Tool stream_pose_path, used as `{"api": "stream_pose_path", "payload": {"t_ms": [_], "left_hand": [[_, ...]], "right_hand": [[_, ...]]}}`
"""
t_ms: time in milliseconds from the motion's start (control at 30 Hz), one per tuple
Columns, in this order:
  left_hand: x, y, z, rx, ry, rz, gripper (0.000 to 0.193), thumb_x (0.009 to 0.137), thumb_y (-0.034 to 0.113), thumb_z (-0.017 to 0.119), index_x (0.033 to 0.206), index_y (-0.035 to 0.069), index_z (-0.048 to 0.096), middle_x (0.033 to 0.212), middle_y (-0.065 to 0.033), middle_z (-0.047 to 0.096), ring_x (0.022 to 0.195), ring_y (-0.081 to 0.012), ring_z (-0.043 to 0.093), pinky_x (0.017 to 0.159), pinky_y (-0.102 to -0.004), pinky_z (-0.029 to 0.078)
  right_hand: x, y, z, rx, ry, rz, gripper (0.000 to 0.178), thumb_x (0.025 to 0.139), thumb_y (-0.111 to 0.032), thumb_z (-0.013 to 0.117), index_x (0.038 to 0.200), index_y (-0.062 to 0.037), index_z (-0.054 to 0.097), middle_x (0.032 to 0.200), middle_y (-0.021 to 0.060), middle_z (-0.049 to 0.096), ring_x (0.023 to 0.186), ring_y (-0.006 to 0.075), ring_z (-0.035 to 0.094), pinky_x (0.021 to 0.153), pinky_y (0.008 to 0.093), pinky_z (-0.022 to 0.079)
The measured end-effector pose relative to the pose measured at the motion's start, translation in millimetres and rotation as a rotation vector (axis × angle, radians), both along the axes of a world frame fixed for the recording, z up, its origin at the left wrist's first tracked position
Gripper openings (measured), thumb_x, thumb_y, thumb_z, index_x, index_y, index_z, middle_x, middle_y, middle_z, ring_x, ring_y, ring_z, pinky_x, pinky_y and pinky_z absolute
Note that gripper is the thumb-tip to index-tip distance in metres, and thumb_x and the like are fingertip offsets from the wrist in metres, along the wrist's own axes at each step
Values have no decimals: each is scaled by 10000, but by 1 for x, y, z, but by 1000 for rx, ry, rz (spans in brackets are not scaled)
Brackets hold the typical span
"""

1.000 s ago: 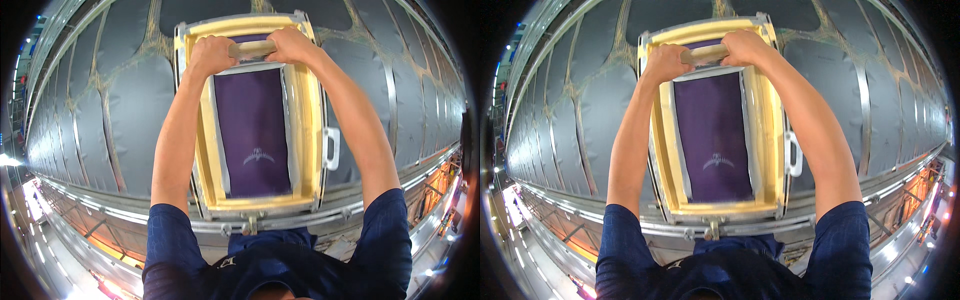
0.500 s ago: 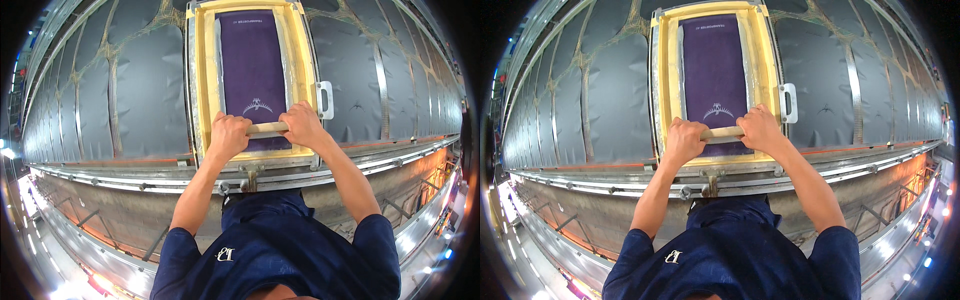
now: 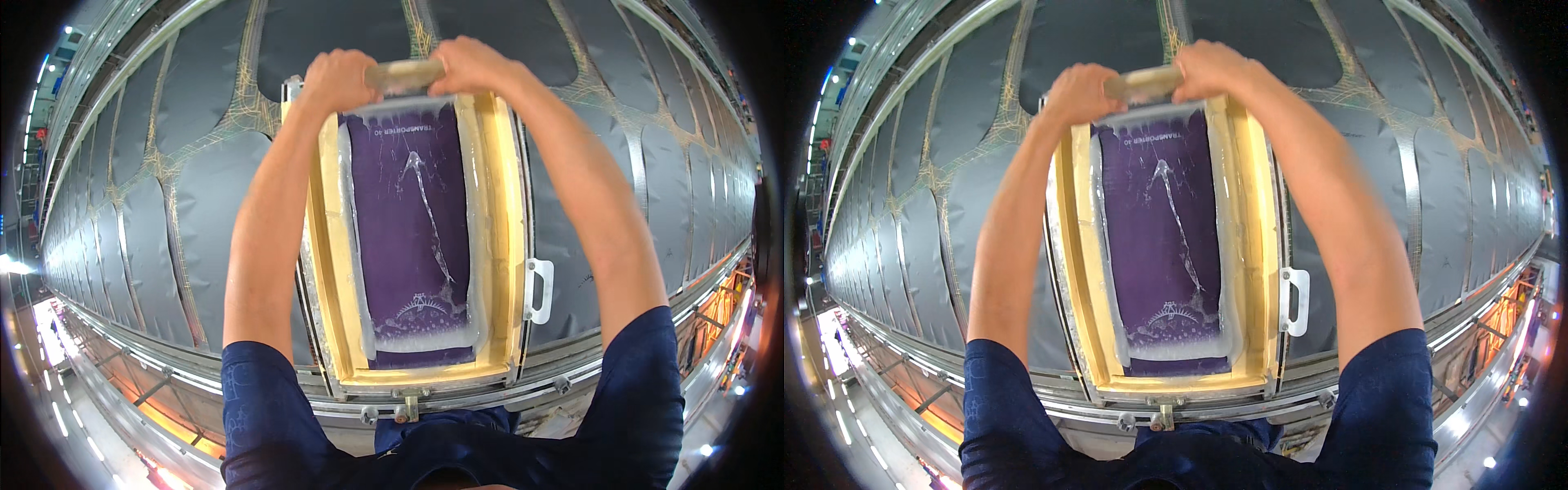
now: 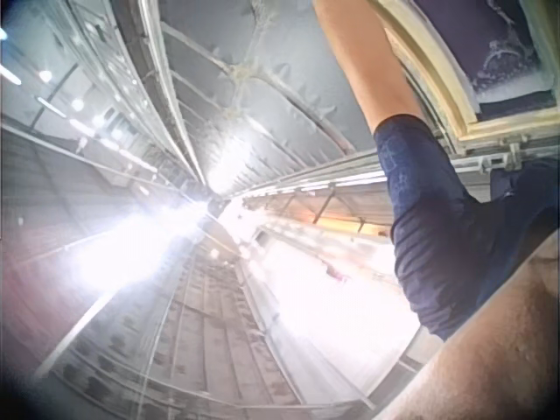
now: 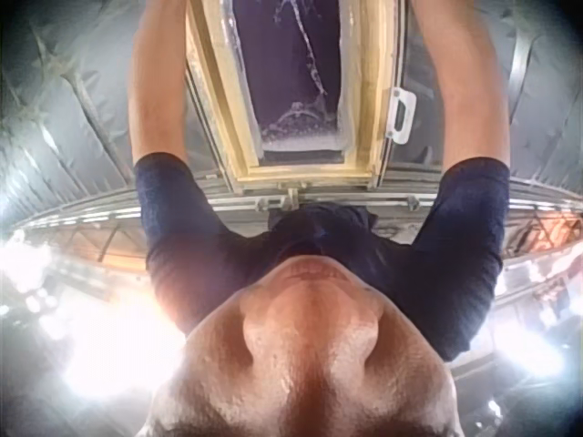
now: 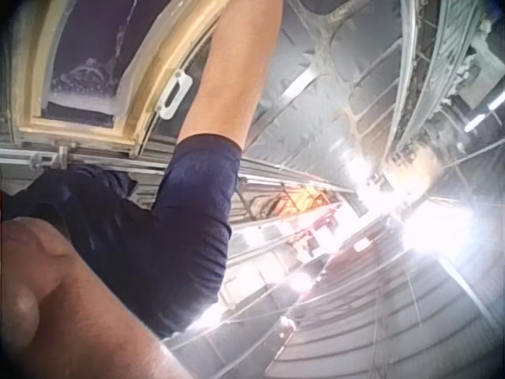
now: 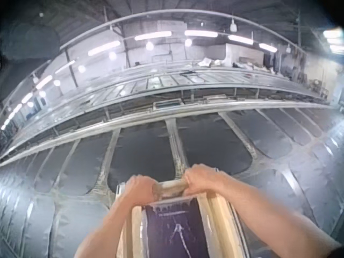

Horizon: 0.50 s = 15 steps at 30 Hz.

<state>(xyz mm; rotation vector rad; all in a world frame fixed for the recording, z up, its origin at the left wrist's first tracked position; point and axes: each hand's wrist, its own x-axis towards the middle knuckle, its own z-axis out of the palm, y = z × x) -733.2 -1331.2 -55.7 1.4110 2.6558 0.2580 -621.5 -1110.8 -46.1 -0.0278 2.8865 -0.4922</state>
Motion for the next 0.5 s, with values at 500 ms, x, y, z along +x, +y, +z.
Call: {"api": "stream_pose_path", "payload": {"t_ms": [500], "left_hand": [[71,-32,-11,17,2,13,433,690,409,851,1046,172,784,885,-121,761,886,-348,723,829,-474,556]], "right_hand": [[62,-30,-21,-16,-54,-42,373,738,-284,859,1021,-65,756,839,175,740,799,347,719,750,423,557]]}}
